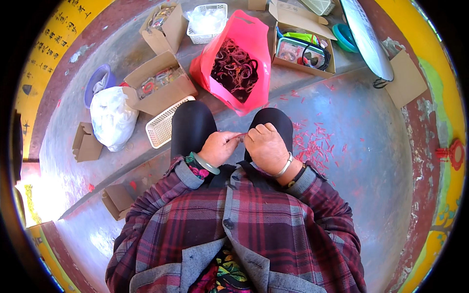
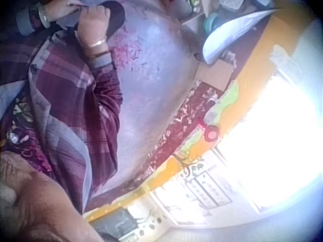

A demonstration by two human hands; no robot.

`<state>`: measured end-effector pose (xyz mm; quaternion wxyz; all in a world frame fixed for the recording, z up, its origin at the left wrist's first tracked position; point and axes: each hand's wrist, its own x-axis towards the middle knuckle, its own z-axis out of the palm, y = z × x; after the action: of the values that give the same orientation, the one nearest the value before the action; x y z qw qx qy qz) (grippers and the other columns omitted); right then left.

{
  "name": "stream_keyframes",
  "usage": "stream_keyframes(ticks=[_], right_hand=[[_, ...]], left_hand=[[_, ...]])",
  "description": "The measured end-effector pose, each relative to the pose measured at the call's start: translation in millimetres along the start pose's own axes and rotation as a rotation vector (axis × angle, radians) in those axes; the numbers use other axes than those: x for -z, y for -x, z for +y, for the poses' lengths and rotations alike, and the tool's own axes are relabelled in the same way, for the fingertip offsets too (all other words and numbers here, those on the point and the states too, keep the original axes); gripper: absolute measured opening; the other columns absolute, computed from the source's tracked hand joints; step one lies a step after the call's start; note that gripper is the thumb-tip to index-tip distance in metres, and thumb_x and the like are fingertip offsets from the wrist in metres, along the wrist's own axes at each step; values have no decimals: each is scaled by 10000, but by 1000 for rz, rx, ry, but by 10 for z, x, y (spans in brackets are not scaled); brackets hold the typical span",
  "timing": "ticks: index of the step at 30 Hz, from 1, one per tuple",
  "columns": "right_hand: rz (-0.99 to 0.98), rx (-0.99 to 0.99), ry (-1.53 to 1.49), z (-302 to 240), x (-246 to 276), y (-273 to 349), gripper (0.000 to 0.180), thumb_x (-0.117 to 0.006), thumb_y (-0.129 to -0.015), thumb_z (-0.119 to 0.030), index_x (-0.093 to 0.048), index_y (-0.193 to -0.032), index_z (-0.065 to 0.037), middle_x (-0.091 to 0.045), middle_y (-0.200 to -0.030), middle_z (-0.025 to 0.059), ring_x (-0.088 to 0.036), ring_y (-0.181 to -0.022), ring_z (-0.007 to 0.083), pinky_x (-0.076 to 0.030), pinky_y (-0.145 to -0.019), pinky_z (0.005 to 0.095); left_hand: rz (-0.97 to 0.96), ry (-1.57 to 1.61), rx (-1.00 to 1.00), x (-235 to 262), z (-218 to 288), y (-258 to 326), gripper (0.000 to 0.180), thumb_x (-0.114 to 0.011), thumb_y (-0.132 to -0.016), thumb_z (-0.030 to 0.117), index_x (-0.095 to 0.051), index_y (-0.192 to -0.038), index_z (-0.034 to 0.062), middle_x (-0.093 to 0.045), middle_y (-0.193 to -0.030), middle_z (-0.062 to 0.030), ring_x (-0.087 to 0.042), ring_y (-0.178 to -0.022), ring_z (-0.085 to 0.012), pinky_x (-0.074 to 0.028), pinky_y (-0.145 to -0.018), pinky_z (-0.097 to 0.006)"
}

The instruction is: The person sits on the floor and sorts small craft items, specifically red rubber bands and clear plastic rings, from a pink plastic bag into a white basket. The person handles the items one by one, separating them and placing them into the basket.

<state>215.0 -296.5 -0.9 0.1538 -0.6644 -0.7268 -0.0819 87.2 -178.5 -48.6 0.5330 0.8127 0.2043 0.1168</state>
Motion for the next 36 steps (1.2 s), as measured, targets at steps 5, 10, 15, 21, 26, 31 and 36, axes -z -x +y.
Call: stream_keyframes(ticks=[5,10,15,21,26,31,36], right_hand=[[-96,55,-33,-16,39,-64,100,-530,-675,-128,-566,-733,-55,-511,-734,54,-501,-743,213,-388,-669,324],[-1,-137,-271,-25,32,-114,75,-565,-715,-76,-578,-781,-43,-556,-747,89,-542,-747,274,-422,-665,362],[89,-315,-592,38,141,-131,83,-608,-698,-28,-584,-776,-45,-581,-745,111,-556,-719,314,-447,-644,379],[116,-172,-432,95,176,-153,62,-607,-652,-31,-623,-709,-51,-594,-892,106,-543,-885,302,-438,-702,387],[1,-142,-279,84,227,-206,112,-604,-631,-56,-662,-726,-66,-519,-1169,176,-440,-1142,362,-399,-847,457],[-135,-188,-496,207,90,-128,225,-606,-611,-97,-695,-817,-111,-422,-1296,215,-323,-1244,428,-341,-960,480],[-273,-162,-509,255,54,-143,254,-627,-608,-156,-704,-850,-142,-383,-1339,211,-289,-1266,437,-328,-971,490]], left_hand=[[-40,-124,-23,23,90,5,257,-494,-842,141,-614,-1026,8,-637,-833,-183,-641,-788,-270,-491,-693,-319],[-111,338,263,22,34,-2,251,-452,-903,114,-596,-1053,-27,-639,-881,-92,-626,-798,-151,-513,-731,-264],[-138,508,319,22,-41,-22,247,-435,-915,84,-584,-1054,-56,-620,-946,-69,-603,-821,-119,-512,-771,-244],[-224,420,282,47,-17,-31,260,-448,-909,106,-580,-1056,-63,-620,-981,-86,-600,-869,-130,-510,-778,-255],[-243,494,287,80,58,-12,293,-434,-912,136,-567,-1088,-56,-610,-1029,-96,-590,-935,-151,-514,-780,-285],[-251,766,361,147,115,1,338,-391,-928,184,-529,-1149,-32,-578,-1102,-105,-560,-1025,-190,-522,-765,-317],[-273,789,320,145,139,6,352,-387,-931,208,-527,-1137,-40,-584,-1062,-111,-573,-975,-192,-538,-704,-309]])
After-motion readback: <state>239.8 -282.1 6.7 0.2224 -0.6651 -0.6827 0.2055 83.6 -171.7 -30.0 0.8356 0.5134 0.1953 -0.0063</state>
